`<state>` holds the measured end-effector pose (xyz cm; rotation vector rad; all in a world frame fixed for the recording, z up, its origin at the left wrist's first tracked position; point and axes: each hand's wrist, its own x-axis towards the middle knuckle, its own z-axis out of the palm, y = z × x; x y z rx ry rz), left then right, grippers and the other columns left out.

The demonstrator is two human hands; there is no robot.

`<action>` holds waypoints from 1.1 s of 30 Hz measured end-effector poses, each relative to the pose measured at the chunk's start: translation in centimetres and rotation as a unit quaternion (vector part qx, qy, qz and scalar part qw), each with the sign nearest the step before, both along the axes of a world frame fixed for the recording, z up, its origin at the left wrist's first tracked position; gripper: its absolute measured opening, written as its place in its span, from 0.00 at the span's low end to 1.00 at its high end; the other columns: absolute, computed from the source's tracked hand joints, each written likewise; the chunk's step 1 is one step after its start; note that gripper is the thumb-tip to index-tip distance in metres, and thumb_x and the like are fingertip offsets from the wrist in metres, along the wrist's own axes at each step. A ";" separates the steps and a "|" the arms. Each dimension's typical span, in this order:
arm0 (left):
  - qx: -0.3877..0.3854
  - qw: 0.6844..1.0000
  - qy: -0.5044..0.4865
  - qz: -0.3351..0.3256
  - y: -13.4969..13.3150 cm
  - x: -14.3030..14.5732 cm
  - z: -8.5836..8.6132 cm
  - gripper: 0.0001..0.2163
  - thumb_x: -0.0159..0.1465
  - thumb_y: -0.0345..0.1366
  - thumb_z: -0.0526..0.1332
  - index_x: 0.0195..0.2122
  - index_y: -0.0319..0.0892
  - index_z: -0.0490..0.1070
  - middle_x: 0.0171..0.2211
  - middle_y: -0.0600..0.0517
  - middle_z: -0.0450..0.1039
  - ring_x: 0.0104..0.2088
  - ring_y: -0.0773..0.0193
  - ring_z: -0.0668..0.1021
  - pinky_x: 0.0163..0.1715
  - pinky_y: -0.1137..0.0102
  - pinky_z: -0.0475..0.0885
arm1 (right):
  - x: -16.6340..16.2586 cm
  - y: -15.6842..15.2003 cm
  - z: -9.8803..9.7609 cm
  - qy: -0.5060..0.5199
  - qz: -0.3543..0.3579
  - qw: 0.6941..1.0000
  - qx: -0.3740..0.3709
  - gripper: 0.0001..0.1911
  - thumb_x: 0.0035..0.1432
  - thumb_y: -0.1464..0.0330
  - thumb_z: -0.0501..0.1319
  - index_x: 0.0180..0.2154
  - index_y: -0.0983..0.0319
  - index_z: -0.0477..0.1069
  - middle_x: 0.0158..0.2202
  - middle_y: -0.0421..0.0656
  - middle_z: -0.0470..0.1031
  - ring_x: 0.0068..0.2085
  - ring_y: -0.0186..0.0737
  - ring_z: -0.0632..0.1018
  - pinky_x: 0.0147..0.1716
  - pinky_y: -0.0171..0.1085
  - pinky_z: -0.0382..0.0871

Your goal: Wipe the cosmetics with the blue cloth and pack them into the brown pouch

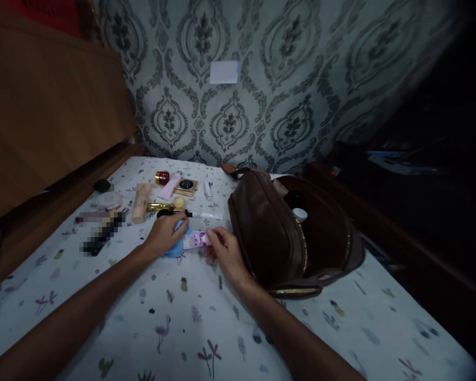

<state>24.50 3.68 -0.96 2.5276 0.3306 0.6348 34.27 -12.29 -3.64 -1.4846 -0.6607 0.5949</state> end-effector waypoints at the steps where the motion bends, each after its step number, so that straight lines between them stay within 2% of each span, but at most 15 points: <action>1: -0.026 1.000 -0.004 -0.008 0.2 0.0 0.3 0.14 0.68 0.41 0.50 0.28 0.42 0.67 0.24 0.54 0.69 0.27 0.63 0.72 0.31 0.70 0.62 | 0.0 0.0 0.0 0.007 -0.004 1.000 0.014 0.22 0.53 0.47 0.60 0.31 0.60 0.66 0.20 0.36 0.69 0.18 0.33 0.71 0.16 0.31 0.61; 4: -0.082 0.995 0.017 -0.051 0.9 0.1 1.2 0.15 0.66 0.44 0.51 0.25 0.43 0.64 0.24 0.55 0.68 0.28 0.63 0.71 0.31 0.71 0.64 | 0.0 0.0 0.2 0.008 0.000 0.999 0.047 0.21 0.54 0.49 0.61 0.34 0.60 0.67 0.24 0.37 0.70 0.22 0.35 0.74 0.21 0.33 0.67; 7: -0.115 0.985 0.074 -0.107 1.4 0.0 2.1 0.16 0.65 0.46 0.51 0.26 0.42 0.67 0.26 0.54 0.71 0.30 0.61 0.73 0.33 0.70 0.65 | -0.1 -0.1 0.3 -0.005 0.016 0.998 0.063 0.18 0.56 0.51 0.60 0.38 0.59 0.67 0.26 0.38 0.71 0.25 0.36 0.75 0.26 0.35 0.71; 11: -0.110 0.977 0.108 -0.149 1.0 -0.1 2.4 0.15 0.65 0.46 0.52 0.26 0.43 0.67 0.26 0.54 0.71 0.31 0.60 0.74 0.33 0.69 0.67 | -0.6 -0.3 0.6 -0.094 0.042 0.991 0.084 0.13 0.59 0.58 0.60 0.41 0.58 0.70 0.33 0.40 0.72 0.35 0.39 0.76 0.35 0.36 0.71; 15: -0.109 0.987 0.050 -0.106 -0.5 0.2 1.4 0.15 0.66 0.45 0.49 0.28 0.43 0.66 0.27 0.53 0.72 0.32 0.60 0.74 0.35 0.69 0.67 | -1.3 -0.5 1.0 -0.187 0.071 0.975 0.101 0.10 0.61 0.63 0.58 0.41 0.59 0.73 0.38 0.42 0.72 0.39 0.39 0.73 0.39 0.36 0.68; 18: -0.122 0.990 0.013 -0.071 -1.7 0.5 0.5 0.14 0.66 0.44 0.48 0.28 0.43 0.65 0.27 0.53 0.73 0.31 0.60 0.74 0.34 0.69 0.67 | -1.5 -0.5 0.8 -0.177 0.062 0.978 0.086 0.11 0.58 0.66 0.60 0.43 0.59 0.72 0.39 0.42 0.73 0.38 0.38 0.72 0.38 0.35 0.67; 21: -0.114 0.992 0.001 -0.052 -2.3 0.5 0.1 0.15 0.66 0.45 0.49 0.28 0.43 0.66 0.26 0.53 0.72 0.29 0.61 0.73 0.31 0.69 0.66 | -1.4 -0.4 0.5 -0.152 0.050 0.986 0.051 0.16 0.53 0.67 0.63 0.46 0.59 0.69 0.36 0.38 0.72 0.35 0.37 0.71 0.35 0.34 0.66; 25: -0.103 0.994 0.003 -0.039 -2.2 0.5 -0.1 0.16 0.66 0.47 0.50 0.27 0.44 0.66 0.23 0.55 0.70 0.27 0.61 0.72 0.29 0.69 0.65 | -1.4 -0.5 0.5 -0.136 0.036 0.990 0.008 0.12 0.51 0.65 0.66 0.39 0.59 0.70 0.27 0.33 0.67 0.30 0.34 0.68 0.29 0.32 0.61; 28: -0.114 0.993 -0.004 -0.032 -1.7 0.6 -0.4 0.16 0.65 0.48 0.52 0.27 0.44 0.67 0.24 0.54 0.71 0.29 0.60 0.73 0.31 0.69 0.66 | -1.3 -0.5 1.0 -0.135 0.024 0.990 0.015 0.10 0.51 0.65 0.66 0.36 0.59 0.70 0.27 0.34 0.67 0.31 0.34 0.68 0.30 0.32 0.62; 33: -0.130 0.991 -0.019 0.003 -0.8 0.8 -1.1 0.16 0.64 0.49 0.53 0.27 0.43 0.68 0.26 0.53 0.72 0.32 0.58 0.74 0.34 0.68 0.67 | -0.9 -0.7 2.0 -0.125 -0.026 0.990 0.057 0.12 0.52 0.62 0.65 0.38 0.60 0.71 0.31 0.37 0.71 0.34 0.37 0.71 0.33 0.34 0.65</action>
